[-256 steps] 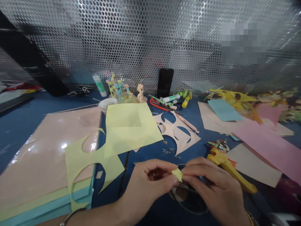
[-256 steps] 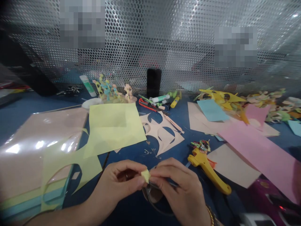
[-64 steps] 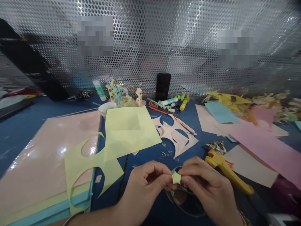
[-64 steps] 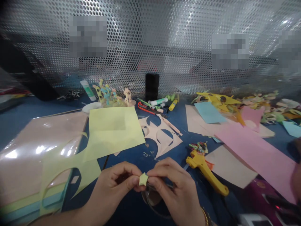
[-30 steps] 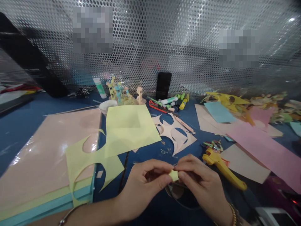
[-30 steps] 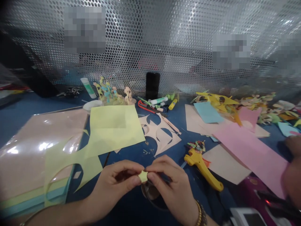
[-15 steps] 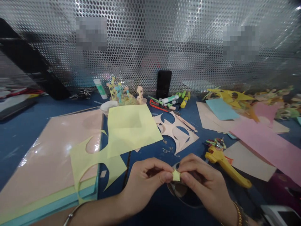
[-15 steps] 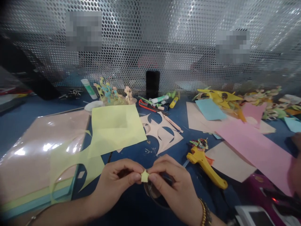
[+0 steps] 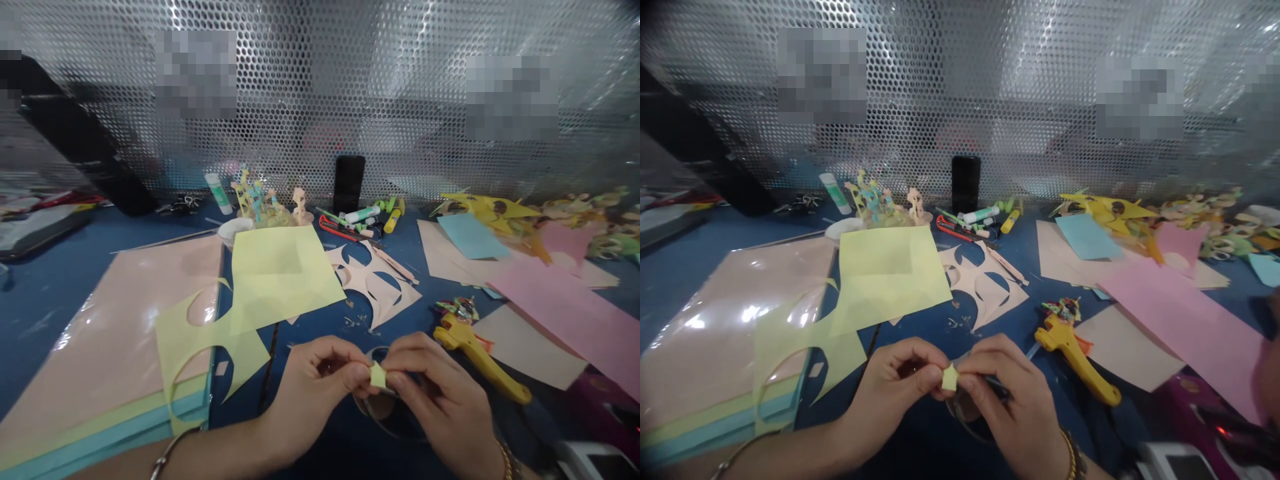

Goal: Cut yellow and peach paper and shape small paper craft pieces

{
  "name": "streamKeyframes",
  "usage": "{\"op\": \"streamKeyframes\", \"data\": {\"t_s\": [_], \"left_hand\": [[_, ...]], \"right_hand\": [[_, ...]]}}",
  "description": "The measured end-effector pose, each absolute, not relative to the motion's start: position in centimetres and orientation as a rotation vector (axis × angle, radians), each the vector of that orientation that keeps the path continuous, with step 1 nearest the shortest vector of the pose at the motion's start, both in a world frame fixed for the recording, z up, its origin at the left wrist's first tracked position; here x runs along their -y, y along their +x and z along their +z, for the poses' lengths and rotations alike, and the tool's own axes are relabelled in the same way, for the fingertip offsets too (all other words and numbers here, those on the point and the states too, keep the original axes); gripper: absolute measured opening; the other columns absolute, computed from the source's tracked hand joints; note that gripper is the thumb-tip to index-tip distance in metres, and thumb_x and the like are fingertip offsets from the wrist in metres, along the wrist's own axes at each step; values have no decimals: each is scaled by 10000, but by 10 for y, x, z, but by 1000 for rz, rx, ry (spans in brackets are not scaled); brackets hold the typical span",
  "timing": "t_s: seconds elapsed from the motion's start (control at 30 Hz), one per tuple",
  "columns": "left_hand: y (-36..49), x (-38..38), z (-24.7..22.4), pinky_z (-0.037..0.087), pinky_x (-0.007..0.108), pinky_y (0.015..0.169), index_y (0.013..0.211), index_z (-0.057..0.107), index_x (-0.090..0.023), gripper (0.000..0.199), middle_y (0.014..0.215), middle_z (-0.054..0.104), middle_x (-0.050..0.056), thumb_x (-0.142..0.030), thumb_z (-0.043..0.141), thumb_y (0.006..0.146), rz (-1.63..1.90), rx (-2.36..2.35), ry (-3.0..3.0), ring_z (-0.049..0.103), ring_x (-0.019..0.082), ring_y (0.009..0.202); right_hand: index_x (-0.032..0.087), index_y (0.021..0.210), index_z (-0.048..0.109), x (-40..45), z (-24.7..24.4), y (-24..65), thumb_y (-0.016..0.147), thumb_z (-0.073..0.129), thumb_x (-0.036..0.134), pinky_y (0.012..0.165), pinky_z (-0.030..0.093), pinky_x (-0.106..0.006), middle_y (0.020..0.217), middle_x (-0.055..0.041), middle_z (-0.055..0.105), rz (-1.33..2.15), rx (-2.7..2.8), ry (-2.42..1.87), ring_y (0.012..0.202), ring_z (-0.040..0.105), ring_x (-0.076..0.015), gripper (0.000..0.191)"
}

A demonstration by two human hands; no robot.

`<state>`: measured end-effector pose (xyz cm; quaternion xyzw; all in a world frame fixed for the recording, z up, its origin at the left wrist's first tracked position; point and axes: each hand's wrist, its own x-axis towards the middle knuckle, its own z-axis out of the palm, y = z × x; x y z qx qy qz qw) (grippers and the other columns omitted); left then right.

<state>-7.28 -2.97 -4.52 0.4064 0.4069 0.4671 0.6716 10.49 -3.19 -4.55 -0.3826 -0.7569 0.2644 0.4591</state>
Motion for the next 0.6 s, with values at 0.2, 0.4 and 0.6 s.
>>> {"op": "streamKeyframes", "data": {"t_s": [0.2,0.4,0.6], "left_hand": [[-70,33,-44,524,164,573,693,662,-142,115,609,686,-4,-228,690,765,1082,-923,999,630,85,566],[-71,34,-47,527,162,607,766,658,-165,62,666,685,-18,-219,688,775,1092,-943,1021,649,87,618],[-76,34,-47,521,156,585,747,685,-174,98,674,696,-14,-166,753,676,1104,-1049,1104,652,100,618]], "right_hand": [[224,855,616,34,-45,105,859,550,90,682,482,-212,792,8,620,585,1883,-977,741,609,-116,149],[236,812,615,34,-48,103,871,562,135,649,473,-213,762,15,608,608,1835,-1035,708,601,-115,128],[232,817,636,34,-49,100,853,599,136,630,474,-198,750,16,616,586,1815,-1036,683,600,-107,110]]}}
